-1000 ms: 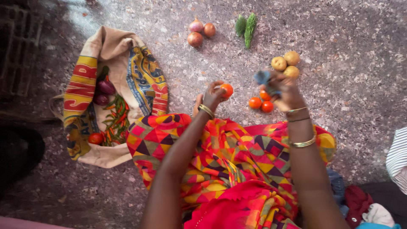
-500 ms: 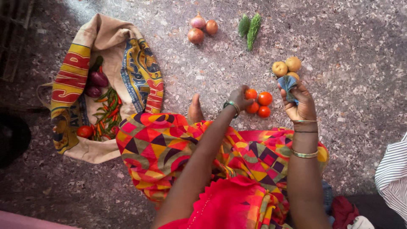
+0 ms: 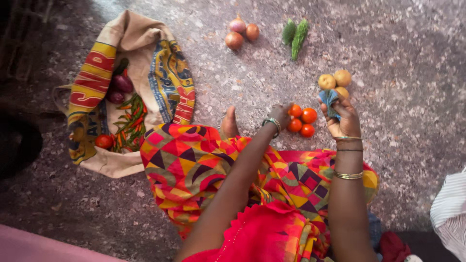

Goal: The person wipes several tomatoes one by one using a blue cloth and places them on the floor while sitting near a bag of mixed vegetables.

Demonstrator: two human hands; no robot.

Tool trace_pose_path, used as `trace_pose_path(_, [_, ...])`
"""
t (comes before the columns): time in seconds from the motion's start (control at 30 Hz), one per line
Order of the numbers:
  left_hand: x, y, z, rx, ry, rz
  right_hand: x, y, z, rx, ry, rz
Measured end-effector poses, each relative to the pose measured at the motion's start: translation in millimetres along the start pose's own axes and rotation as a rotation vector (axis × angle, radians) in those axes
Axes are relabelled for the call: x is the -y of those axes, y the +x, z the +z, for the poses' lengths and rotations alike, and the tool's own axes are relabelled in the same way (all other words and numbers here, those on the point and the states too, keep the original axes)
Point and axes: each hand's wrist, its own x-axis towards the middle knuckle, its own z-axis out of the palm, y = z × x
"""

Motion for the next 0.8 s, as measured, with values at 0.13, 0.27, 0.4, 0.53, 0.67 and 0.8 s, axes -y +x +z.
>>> trace_pose_path(0.13, [-6.8, -11.4, -10.5, 0.110, -0.019, -0.117, -7.4, 5.3, -9.4, 0.013, -0.050, -0.018])
trace_pose_path(0.27, [9.6, -7.2, -40.1, 0.028, -0.071, -0.111, -9.5, 6.5, -20.4, 0.006, -0.067, -0.017])
trace_pose_path(0.4, [55.3, 15.0, -119.7, 0.083, 0.120, -0.147, -12.9, 4.6, -15.5, 0.104, -0.108, -0.037])
trace_pose_path(0.53, [133.7, 16.6, -249.9, 0.243, 0.310, -0.067, -10.8, 4.8, -7.7, 0.056, -0.126, -0.011])
trace_pose_path(0.67, [223.5, -62.5, -356.8, -0.151, 0.246, -0.175, -8.6, 0.9, -3.2, 0.040, -0.090, 0.001])
trace_pose_path(0.8, [285.2, -177.5, -433.2, -0.353, 0.504, -0.484, -9.8, -1.6, 2.0, 0.030, -0.085, -0.007])
